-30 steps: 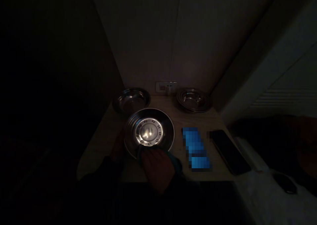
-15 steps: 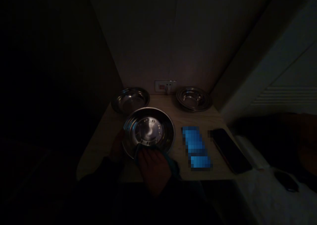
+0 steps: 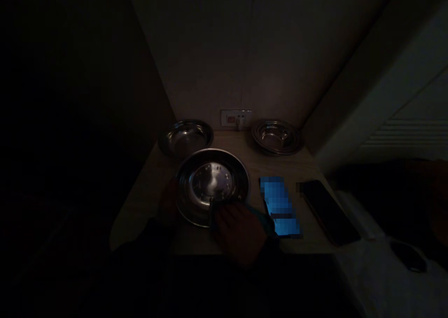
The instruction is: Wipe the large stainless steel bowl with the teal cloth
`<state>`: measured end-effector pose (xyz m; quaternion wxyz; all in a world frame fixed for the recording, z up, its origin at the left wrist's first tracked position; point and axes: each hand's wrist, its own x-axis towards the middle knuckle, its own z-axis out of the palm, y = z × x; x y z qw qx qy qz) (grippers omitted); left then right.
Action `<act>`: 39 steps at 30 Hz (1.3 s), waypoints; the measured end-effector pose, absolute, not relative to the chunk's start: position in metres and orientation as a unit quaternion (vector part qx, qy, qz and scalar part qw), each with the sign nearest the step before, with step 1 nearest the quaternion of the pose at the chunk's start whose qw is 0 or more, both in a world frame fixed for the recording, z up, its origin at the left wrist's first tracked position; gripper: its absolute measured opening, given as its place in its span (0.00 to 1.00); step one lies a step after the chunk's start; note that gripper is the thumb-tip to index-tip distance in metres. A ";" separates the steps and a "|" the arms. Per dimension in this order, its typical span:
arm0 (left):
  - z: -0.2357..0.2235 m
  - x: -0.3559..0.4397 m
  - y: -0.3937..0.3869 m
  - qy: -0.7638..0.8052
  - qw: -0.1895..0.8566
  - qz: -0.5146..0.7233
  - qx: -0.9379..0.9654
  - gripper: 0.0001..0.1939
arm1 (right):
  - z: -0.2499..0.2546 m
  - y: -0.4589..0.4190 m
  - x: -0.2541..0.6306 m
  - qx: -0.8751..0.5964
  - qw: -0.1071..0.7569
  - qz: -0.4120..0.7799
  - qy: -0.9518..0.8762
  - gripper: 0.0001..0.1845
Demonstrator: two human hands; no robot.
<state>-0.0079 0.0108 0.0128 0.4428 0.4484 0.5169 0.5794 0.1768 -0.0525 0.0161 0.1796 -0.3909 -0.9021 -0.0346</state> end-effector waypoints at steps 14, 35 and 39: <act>0.000 -0.006 0.010 0.541 0.439 0.577 0.427 0.19 | 0.009 -0.048 0.128 -0.430 0.182 -0.007 -0.884 0.19; 0.015 -0.004 0.010 0.535 0.407 0.577 0.463 0.18 | 0.027 -0.046 0.175 -0.377 0.099 0.035 -0.920 0.20; 0.012 -0.007 0.011 0.563 0.374 0.561 0.479 0.15 | 0.025 -0.046 0.148 -0.413 0.093 0.057 -0.904 0.20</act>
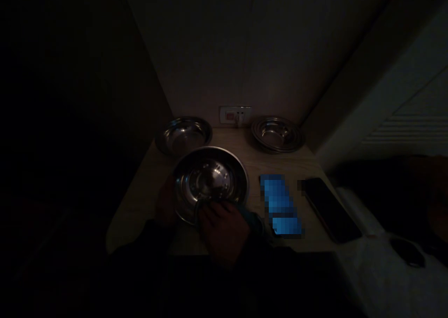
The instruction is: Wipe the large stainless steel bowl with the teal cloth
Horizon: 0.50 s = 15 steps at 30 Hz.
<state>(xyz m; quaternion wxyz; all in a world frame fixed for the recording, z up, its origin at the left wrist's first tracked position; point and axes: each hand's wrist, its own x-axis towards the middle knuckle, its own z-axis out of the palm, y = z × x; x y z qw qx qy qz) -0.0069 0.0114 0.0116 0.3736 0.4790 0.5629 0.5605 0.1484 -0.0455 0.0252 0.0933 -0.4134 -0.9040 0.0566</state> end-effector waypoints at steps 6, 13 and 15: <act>0.005 -0.013 0.013 0.592 0.361 0.556 0.459 0.12 | 0.012 -0.041 0.112 -0.452 0.171 0.033 -0.875 0.21; 0.003 -0.012 0.015 0.574 0.380 0.573 0.445 0.18 | 0.012 -0.040 0.125 -0.412 0.190 0.019 -0.891 0.21; 0.005 -0.012 0.015 0.559 0.389 0.580 0.447 0.18 | 0.013 -0.043 0.138 -0.404 0.181 0.014 -0.897 0.20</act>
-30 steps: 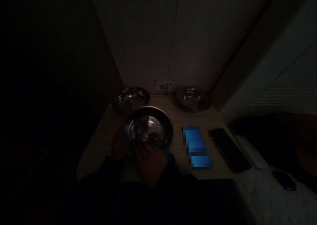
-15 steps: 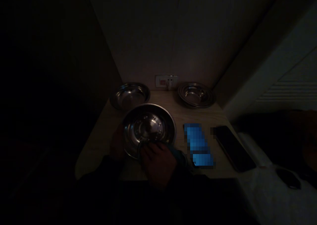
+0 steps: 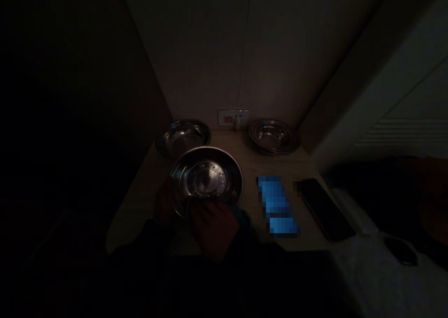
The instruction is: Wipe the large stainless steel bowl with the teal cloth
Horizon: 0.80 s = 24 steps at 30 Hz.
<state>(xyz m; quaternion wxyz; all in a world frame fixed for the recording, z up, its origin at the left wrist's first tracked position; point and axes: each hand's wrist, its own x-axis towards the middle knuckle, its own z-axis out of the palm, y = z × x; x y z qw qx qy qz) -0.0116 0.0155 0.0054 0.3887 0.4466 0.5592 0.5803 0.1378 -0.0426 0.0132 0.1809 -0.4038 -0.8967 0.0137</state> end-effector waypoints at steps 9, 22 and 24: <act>-0.007 -0.012 0.020 0.520 0.463 0.612 0.377 0.22 | 0.001 -0.047 0.153 -0.363 0.222 -0.058 -0.903 0.16; -0.017 -0.014 0.018 0.521 0.428 0.578 0.460 0.23 | 0.002 -0.051 0.128 -0.434 0.292 0.017 -0.852 0.16; -0.012 -0.013 0.017 0.520 0.422 0.580 0.464 0.22 | 0.006 -0.051 0.133 -0.417 0.276 0.033 -0.865 0.17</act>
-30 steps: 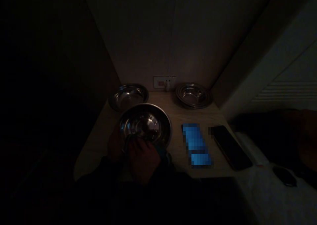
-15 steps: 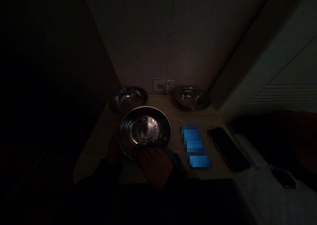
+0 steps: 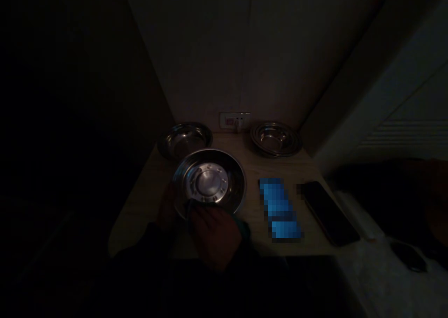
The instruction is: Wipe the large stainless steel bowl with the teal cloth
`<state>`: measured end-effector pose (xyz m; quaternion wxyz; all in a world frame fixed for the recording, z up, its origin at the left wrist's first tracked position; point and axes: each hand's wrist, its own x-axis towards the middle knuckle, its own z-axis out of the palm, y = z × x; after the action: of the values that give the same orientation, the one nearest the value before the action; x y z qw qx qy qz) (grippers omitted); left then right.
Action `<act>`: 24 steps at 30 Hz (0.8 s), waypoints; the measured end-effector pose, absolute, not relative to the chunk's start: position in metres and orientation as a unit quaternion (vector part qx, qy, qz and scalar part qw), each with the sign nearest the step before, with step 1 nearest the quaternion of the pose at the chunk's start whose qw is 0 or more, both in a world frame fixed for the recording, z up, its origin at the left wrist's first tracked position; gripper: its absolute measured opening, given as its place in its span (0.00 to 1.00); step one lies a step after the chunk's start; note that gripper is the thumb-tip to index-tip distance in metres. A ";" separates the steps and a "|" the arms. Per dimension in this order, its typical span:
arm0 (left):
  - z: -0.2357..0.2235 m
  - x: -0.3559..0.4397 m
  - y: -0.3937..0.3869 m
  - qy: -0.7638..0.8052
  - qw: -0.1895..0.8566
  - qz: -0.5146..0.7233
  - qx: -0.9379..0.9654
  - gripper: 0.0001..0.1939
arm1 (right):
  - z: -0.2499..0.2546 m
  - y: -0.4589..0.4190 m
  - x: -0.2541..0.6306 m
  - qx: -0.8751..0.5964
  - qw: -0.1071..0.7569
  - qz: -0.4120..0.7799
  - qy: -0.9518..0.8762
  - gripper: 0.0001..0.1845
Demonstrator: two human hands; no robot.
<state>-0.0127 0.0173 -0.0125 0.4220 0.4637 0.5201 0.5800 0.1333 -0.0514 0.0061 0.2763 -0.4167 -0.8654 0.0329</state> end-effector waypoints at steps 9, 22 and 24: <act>0.002 -0.009 0.012 0.506 0.418 0.579 0.484 0.26 | 0.012 -0.043 0.183 -0.349 0.195 -0.011 -0.917 0.14; -0.010 -0.010 0.012 0.596 0.400 0.564 0.408 0.21 | 0.003 -0.029 0.108 -0.392 0.266 0.039 -0.880 0.18; -0.008 -0.010 0.013 0.585 0.397 0.562 0.429 0.23 | 0.005 -0.030 0.115 -0.387 0.249 0.039 -0.887 0.18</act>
<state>-0.0098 0.0134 -0.0075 0.3974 0.4289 0.5851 0.5619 0.1152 -0.0300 0.0051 0.2494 -0.3866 -0.8870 0.0394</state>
